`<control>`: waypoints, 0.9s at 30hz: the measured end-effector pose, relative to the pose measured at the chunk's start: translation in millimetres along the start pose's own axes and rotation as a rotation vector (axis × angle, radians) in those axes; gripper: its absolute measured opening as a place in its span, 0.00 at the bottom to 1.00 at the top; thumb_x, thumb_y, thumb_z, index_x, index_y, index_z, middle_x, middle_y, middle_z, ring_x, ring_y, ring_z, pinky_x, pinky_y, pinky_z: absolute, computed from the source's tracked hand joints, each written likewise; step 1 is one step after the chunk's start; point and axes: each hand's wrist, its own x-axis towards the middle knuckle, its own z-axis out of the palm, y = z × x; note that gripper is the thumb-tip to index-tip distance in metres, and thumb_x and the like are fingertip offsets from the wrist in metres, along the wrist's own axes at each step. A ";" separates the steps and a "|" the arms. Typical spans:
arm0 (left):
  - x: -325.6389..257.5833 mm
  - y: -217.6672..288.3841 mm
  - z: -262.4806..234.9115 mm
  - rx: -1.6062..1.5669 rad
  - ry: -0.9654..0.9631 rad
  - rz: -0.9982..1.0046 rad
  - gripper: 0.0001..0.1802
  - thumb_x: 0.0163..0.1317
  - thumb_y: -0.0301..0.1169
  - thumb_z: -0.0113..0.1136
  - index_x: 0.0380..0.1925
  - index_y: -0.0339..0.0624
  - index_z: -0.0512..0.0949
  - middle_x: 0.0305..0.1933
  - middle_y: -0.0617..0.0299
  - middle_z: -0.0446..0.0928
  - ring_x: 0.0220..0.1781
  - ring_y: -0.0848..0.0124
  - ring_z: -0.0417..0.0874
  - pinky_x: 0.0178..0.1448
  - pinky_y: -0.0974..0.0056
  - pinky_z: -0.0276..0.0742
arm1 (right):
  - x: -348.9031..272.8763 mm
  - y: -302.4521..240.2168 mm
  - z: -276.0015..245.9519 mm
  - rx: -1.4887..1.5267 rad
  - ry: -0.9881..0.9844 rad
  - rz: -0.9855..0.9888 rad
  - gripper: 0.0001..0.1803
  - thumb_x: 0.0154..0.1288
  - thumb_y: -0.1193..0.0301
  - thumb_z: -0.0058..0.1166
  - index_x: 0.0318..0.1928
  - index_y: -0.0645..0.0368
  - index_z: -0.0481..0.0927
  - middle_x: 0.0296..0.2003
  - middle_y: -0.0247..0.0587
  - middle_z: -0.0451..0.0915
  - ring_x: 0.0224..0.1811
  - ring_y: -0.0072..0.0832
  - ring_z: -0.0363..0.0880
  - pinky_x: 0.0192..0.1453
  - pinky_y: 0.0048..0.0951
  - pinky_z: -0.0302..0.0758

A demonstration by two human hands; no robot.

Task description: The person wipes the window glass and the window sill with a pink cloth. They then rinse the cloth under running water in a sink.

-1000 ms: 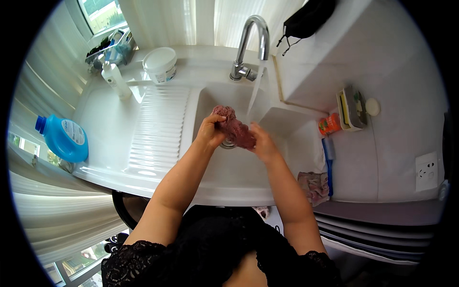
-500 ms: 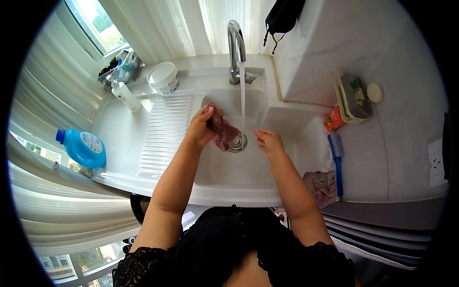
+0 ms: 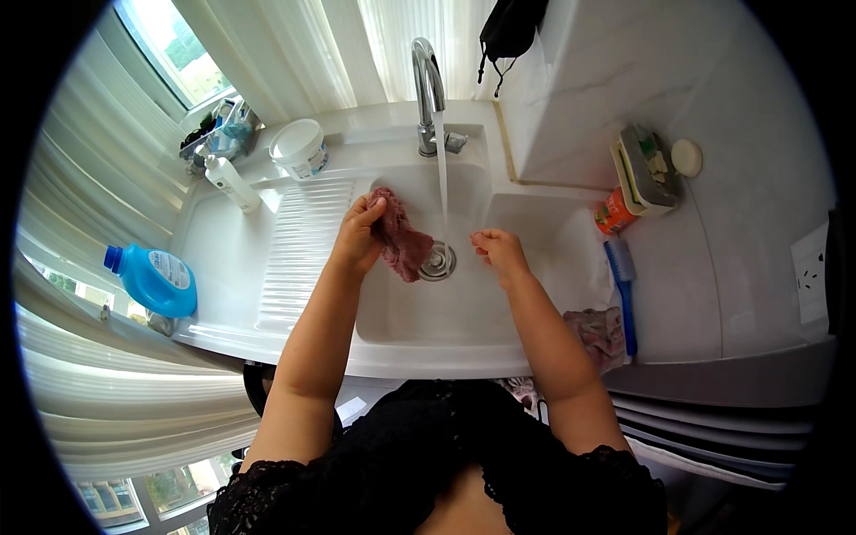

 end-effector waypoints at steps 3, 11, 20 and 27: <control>-4.5 8.7 -10.0 0.035 -0.020 0.067 0.17 0.68 0.34 0.55 0.51 0.36 0.70 0.42 0.49 0.78 0.45 0.57 0.81 0.52 0.53 0.79 | 18.2 16.0 -5.3 -0.166 0.081 -0.082 0.08 0.62 0.67 0.59 0.36 0.58 0.85 0.32 0.33 0.83 0.34 0.23 0.76 0.40 0.28 0.73; -33.0 38.3 7.8 0.052 0.029 0.115 0.18 0.67 0.32 0.56 0.54 0.38 0.69 0.46 0.51 0.77 0.47 0.61 0.80 0.53 0.55 0.79 | 50.3 13.1 36.6 -0.625 0.007 -0.213 0.09 0.62 0.68 0.57 0.38 0.55 0.87 0.36 0.44 0.85 0.39 0.36 0.83 0.47 0.36 0.77; -33.9 26.4 5.8 0.043 0.034 0.016 0.13 0.67 0.29 0.56 0.50 0.39 0.70 0.42 0.59 0.75 0.44 0.70 0.78 0.51 0.62 0.78 | 45.7 2.6 50.9 -0.704 0.035 -0.241 0.12 0.59 0.65 0.61 0.42 0.54 0.87 0.37 0.45 0.86 0.40 0.34 0.84 0.47 0.29 0.78; 21.4 -12.1 23.7 0.370 -0.125 -0.230 0.13 0.67 0.28 0.56 0.50 0.36 0.74 0.45 0.60 0.76 0.47 0.73 0.78 0.51 0.66 0.77 | 17.5 -56.4 71.6 0.092 -0.219 0.283 0.32 0.67 0.41 0.46 0.60 0.50 0.75 0.57 0.39 0.75 0.59 0.39 0.72 0.62 0.53 0.65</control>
